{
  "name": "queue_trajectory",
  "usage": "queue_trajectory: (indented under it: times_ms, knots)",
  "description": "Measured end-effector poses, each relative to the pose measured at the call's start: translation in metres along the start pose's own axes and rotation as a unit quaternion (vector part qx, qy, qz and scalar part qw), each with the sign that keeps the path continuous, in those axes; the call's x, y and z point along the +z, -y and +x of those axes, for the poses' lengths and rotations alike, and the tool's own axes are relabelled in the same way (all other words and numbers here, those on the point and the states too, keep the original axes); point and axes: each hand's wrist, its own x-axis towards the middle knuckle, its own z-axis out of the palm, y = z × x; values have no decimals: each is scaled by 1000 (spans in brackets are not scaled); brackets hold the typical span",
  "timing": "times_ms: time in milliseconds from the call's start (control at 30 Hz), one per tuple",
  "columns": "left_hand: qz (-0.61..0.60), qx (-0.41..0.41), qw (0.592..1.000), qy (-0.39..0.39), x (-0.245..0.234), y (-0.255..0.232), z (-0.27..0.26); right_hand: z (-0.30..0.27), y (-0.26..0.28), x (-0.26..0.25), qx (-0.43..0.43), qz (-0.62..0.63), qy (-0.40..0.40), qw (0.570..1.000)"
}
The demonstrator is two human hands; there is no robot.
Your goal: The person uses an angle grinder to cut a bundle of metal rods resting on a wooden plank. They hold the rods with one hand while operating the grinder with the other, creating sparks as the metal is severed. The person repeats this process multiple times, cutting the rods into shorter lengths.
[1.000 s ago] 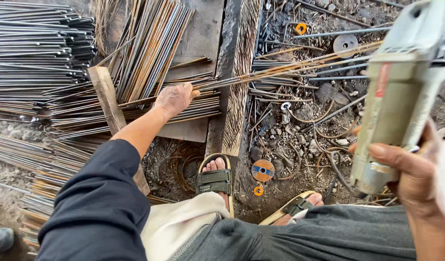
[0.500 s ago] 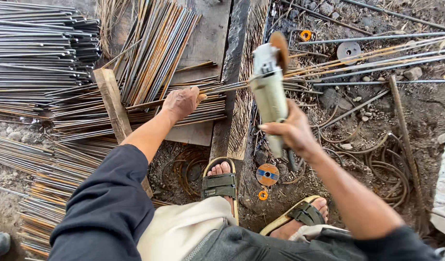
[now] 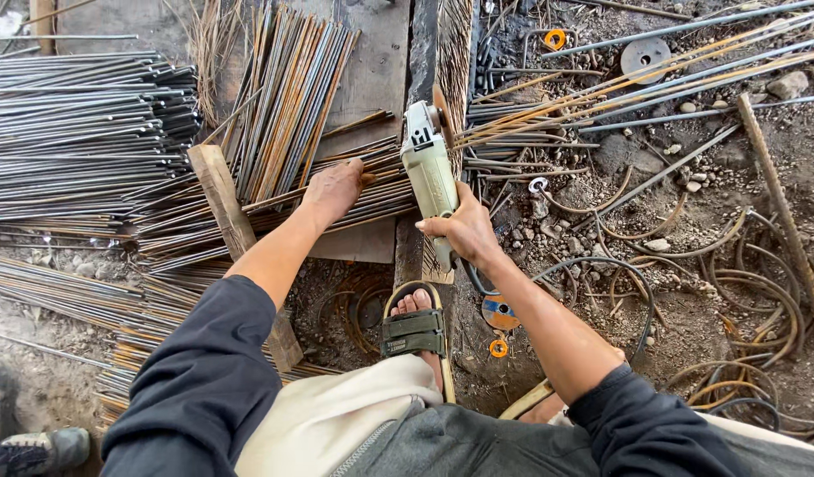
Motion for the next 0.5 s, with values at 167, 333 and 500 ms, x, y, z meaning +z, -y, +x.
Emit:
queue_trajectory:
  times_ms: [167,333,500]
  knots:
    - [8,-9,1000,14,-11,-8,-7,-1,6,-1,2,21,-5,1000]
    - [11,-17,999,40,-15,-9,-6,-6,13,-2,5,13,0,1000]
    - [11,-14,998,56,-17,-9,-2,1,4,-1,2,12,5,1000]
